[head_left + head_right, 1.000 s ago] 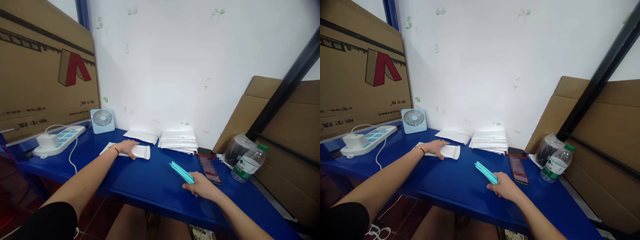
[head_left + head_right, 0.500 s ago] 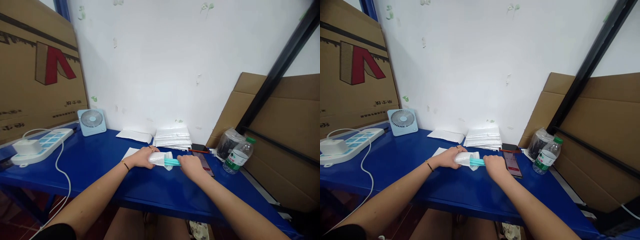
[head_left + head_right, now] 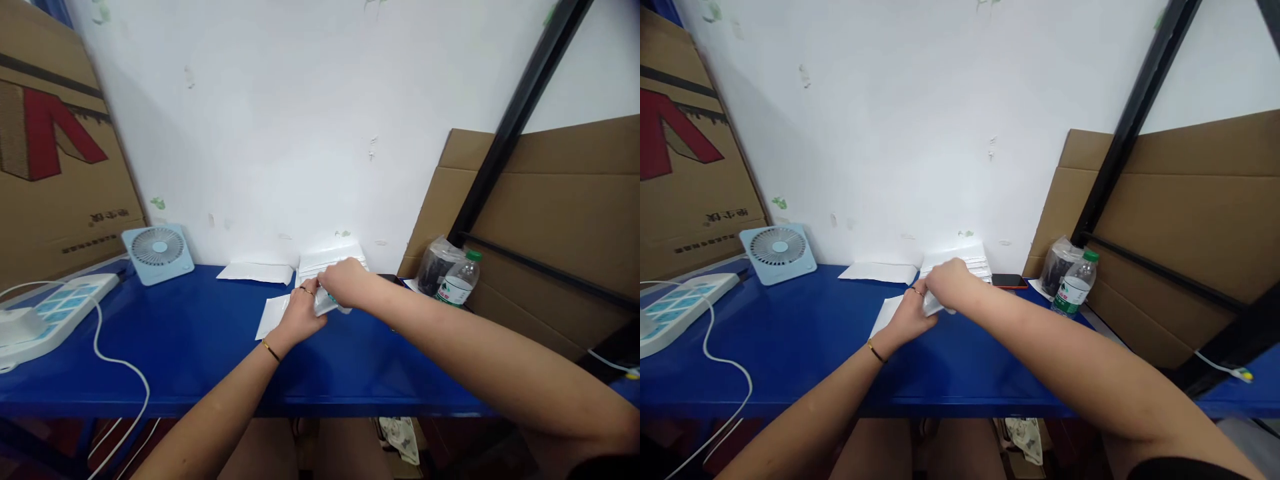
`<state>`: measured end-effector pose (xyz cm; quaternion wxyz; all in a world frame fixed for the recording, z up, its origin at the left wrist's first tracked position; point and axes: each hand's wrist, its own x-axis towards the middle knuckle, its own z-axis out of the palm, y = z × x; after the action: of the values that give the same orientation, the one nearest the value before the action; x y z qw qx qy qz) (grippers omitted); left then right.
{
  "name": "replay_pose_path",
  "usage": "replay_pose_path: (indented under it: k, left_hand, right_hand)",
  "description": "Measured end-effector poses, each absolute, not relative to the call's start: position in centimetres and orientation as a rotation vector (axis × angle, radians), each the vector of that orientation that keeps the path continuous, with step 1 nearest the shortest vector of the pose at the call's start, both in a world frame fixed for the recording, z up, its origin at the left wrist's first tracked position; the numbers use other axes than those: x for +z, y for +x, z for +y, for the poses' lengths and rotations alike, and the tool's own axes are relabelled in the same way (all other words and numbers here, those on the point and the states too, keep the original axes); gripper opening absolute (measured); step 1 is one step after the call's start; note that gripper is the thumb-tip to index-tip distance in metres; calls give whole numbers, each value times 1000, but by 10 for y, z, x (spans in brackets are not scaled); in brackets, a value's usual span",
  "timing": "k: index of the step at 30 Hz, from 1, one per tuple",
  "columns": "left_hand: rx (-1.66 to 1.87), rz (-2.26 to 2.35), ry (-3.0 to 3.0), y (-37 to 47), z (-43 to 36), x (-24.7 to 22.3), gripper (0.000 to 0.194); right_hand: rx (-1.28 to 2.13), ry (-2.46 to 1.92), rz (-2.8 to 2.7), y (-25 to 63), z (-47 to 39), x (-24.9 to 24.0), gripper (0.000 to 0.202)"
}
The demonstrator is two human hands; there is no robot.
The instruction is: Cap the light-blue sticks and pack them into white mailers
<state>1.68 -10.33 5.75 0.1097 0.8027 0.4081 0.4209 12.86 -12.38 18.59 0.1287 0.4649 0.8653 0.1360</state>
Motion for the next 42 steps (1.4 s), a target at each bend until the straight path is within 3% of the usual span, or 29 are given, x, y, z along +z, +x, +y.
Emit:
replay_pose_path:
  k: [7, 11, 15, 19, 23, 26, 30, 34, 36, 42]
  left_hand:
    - [1303, 723, 1891, 5, -86, 96, 68]
    - [1227, 551, 1708, -9, -81, 88, 67]
    - [1128, 572, 1663, -17, -68, 90, 59]
    - [1202, 684, 1871, -21, -70, 110, 37]
    - [1218, 631, 2241, -27, -118, 96, 21]
    - [1099, 622, 2476, -32, -165, 53, 25]
    - [896, 774, 2738, -38, -209, -7, 34]
    - [1125, 821, 2908, -42, -224, -35, 47]
    - [1255, 799, 2924, -42, -225, -37, 44]
    - [1328, 870, 2774, -27, -217, -24, 22]
  right_hand:
    - [218, 1187, 2829, 125, -117, 263, 38]
    - [-4, 870, 2973, 144, -107, 264, 41]
    - [-32, 895, 3007, 160, -94, 245, 33]
    - [311, 987, 3209, 168, -110, 226, 22]
    - [575, 991, 3251, 177, -169, 173, 28]
    - [348, 929, 3233, 185, -210, 112, 27]
    - [-201, 962, 3213, 190, -234, 50, 16]
    - [-602, 1266, 3203, 190, -236, 31, 17]
    - [-639, 1372, 3223, 192, -235, 26, 18]
    - [163, 1341, 3411, 194, -235, 10, 25]
